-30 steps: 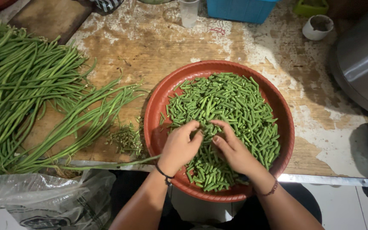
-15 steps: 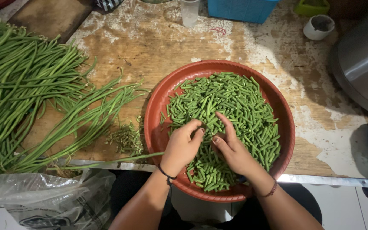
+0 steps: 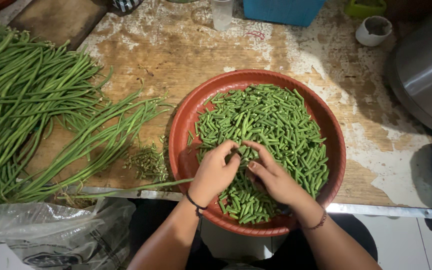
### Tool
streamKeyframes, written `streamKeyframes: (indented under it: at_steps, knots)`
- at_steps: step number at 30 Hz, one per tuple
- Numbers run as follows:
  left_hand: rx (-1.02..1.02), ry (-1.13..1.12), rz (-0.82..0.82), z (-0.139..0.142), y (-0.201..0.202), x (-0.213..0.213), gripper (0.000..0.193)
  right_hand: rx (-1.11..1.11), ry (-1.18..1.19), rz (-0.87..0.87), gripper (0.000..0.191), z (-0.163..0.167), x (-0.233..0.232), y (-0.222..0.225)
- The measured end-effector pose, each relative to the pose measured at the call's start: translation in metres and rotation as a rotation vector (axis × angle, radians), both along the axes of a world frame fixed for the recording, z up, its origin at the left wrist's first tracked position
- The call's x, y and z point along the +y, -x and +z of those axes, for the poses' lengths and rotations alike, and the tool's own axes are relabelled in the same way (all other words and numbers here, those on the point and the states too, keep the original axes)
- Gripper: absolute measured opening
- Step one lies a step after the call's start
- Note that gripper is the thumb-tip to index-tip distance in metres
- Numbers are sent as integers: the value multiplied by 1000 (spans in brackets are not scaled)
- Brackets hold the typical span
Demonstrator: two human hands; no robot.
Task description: The person sits at a work table and snaps long green beans into short pieces over a large red basin, discarding the tips and trimmings onto the table. They occasionally use a small knife to cut off the bean tips and reach for new whole beans from the pile beside the basin.
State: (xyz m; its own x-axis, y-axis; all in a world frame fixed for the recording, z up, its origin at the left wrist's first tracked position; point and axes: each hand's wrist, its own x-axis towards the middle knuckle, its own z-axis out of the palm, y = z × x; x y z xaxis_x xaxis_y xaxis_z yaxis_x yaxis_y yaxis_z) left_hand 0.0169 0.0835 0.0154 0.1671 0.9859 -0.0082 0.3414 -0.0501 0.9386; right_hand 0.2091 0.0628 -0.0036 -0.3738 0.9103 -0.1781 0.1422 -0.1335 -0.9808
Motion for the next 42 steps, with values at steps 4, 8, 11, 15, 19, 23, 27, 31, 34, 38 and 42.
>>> streamKeyframes:
  at_steps: [4, 8, 11, 15, 19, 23, 27, 31, 34, 38, 42]
  knots:
    - [64, -70, 19, -1, 3, 2, 23, 41, -25, -69, 48, -2, 3, 0]
    - [72, 58, 13, -3, 6, 5, 23, 56, -8, -142, 52, 0, 9, -7]
    - [22, -2, 19, -7, 5, 5, 22, 33, 1, -106, 62, 3, 7, -7]
    - [-40, 10, 35, -11, 5, 6, 25, -12, -79, -33, 70, 6, 3, -1]
    - [-53, 40, 33, -11, 6, 6, 25, 18, -15, -47, 72, 9, 2, 1]
    - [-42, 45, 28, -11, 7, 5, 25, -22, -61, -59, 68, 6, 2, 1]
    - [-67, 3, -35, -11, 7, 5, 24, 27, -10, -88, 59, -3, 3, 3]
    - [-17, -68, -116, -10, 2, 1, 23, -10, -53, -119, 57, -7, 10, 2]
    - [15, 9, -63, -8, 1, 0, 20, 63, 11, -105, 63, -6, 8, -3]
    - [-46, -7, -6, -5, 5, 4, 18, 108, 47, -57, 59, -5, 4, -5]
    - [-30, -10, -11, -1, 4, 3, 21, 113, -23, 25, 49, -9, 3, -2]
